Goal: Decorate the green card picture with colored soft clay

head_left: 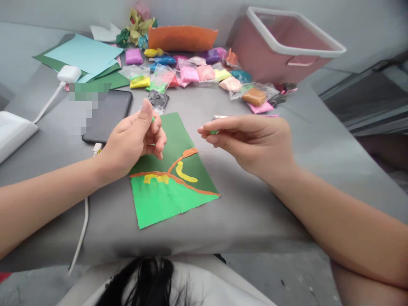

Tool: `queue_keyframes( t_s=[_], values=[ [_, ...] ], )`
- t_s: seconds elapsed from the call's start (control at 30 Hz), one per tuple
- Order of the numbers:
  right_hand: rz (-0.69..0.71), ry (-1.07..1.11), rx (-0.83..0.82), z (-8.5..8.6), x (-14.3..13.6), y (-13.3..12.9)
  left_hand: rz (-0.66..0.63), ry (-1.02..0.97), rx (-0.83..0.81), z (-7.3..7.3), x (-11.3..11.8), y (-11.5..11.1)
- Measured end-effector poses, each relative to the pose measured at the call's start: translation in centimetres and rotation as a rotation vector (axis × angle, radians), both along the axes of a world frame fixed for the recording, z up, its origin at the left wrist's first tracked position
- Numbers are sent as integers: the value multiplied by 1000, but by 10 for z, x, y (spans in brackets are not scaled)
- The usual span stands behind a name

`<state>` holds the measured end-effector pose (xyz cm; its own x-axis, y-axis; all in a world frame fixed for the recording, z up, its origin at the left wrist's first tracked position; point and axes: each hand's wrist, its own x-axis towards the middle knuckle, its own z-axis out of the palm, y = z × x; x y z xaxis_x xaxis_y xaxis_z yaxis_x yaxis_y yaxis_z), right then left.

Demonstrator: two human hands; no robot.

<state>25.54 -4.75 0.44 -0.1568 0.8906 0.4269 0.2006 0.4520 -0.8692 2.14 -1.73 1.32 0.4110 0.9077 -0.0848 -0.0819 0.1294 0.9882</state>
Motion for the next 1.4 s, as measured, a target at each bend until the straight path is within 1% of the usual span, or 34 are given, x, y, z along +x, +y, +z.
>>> queue_keyframes(
  t_s=[0.07,0.13,0.27,0.33,0.4,0.47,0.53,0.63,0.7,0.77,0.83,0.93,1.07,1.23,1.33,1.4],
  values=[
    [103,27,17,1,0,-2,-15,-11,-4,0,1,0],
    [152,39,-18,3,1,-4,-44,-19,9,0,2,-1],
    [111,13,-87,6,5,-6,-100,-9,48,-2,0,-5],
    [81,43,-101,6,5,-5,-108,29,76,-3,-2,-7],
    [73,92,-108,4,4,-2,-123,84,138,-3,-4,-9],
    [82,132,-114,2,4,2,-182,154,233,-3,-6,-11],
    [118,161,-130,0,4,5,-277,237,354,-3,-7,-13],
    [158,209,-152,-3,7,8,-388,401,546,-5,-8,-18],
    [152,222,-141,-4,8,10,-396,528,676,-10,-9,-23],
    [137,237,-123,-4,8,11,-358,645,818,-14,-9,-30],
    [124,263,-127,-3,8,12,-311,735,906,-17,-8,-39],
    [115,277,-204,-2,6,13,-291,814,932,-17,-7,-50],
    [112,291,-342,-2,6,15,-337,871,914,-17,-8,-54],
    [105,405,-471,0,6,19,-376,876,886,-17,-11,-44],
    [110,354,-498,1,7,20,-383,816,900,-13,-12,-35],
    [109,296,-469,0,7,20,-371,776,896,-11,-13,-30]
  ],
)
